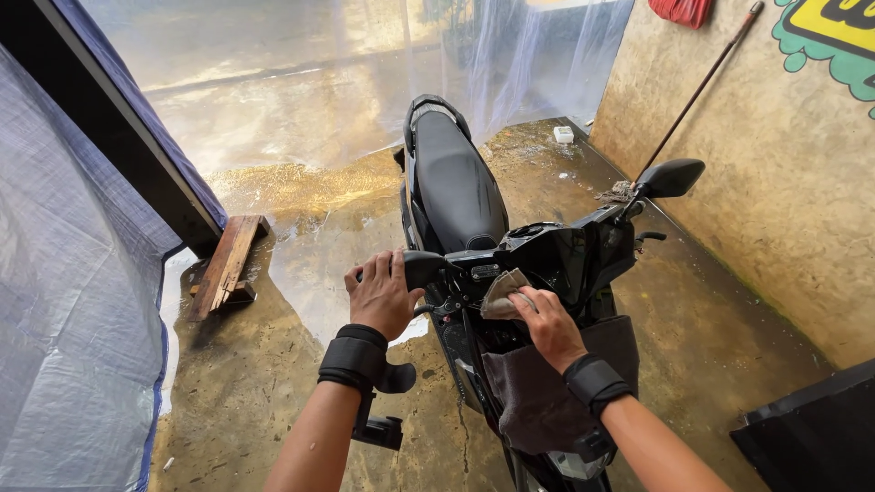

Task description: The person wipes the seat, handlebars, and front fairing of a black motorcycle using a cloth. The person moves around the vehicle to clean different sections, including the dashboard and mirrors.

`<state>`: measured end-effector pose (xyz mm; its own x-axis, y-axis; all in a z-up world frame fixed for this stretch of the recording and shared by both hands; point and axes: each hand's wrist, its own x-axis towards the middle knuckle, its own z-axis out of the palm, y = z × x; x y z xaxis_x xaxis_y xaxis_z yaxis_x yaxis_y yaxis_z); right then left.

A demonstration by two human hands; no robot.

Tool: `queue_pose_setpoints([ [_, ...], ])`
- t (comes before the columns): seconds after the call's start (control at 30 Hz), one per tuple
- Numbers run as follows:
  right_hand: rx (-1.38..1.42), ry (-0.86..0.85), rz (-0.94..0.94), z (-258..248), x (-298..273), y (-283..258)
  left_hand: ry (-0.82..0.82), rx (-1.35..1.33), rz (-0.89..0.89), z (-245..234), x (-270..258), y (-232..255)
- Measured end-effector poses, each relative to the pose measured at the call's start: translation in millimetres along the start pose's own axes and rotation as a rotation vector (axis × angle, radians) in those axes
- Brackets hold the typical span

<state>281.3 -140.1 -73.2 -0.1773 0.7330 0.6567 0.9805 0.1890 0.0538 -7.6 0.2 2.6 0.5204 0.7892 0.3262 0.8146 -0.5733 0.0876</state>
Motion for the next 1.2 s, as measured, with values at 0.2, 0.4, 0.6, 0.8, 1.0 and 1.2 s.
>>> queue_pose_setpoints([
  [0.2, -0.031, -0.012, 0.050, 6.6, -7.2, 23.1, 0.016, -0.007, 0.013, 3.6, 3.7, -8.0],
  [0.4, -0.038, 0.212, 0.236, 31.1, 20.2, 76.6, 0.040, -0.020, 0.035, 8.9, 7.0, -16.7],
  [0.6, -0.113, -0.048, 0.302, 53.4, 41.8, 68.6, -0.013, -0.006, 0.019, 7.8, 7.5, -14.9],
  [0.8, -0.215, -0.149, 0.179, 79.2, 51.5, 64.8, -0.015, 0.010, 0.008, 10.3, 11.7, -17.1],
  [1.0, -0.054, -0.164, 0.122, 57.9, 56.5, 34.0, -0.013, -0.002, 0.015, 11.6, 11.6, -19.1],
  [1.2, -0.095, -0.123, 0.118, 38.1, 23.6, 24.9, 0.007, 0.022, 0.031, 9.8, 9.5, -20.3],
])
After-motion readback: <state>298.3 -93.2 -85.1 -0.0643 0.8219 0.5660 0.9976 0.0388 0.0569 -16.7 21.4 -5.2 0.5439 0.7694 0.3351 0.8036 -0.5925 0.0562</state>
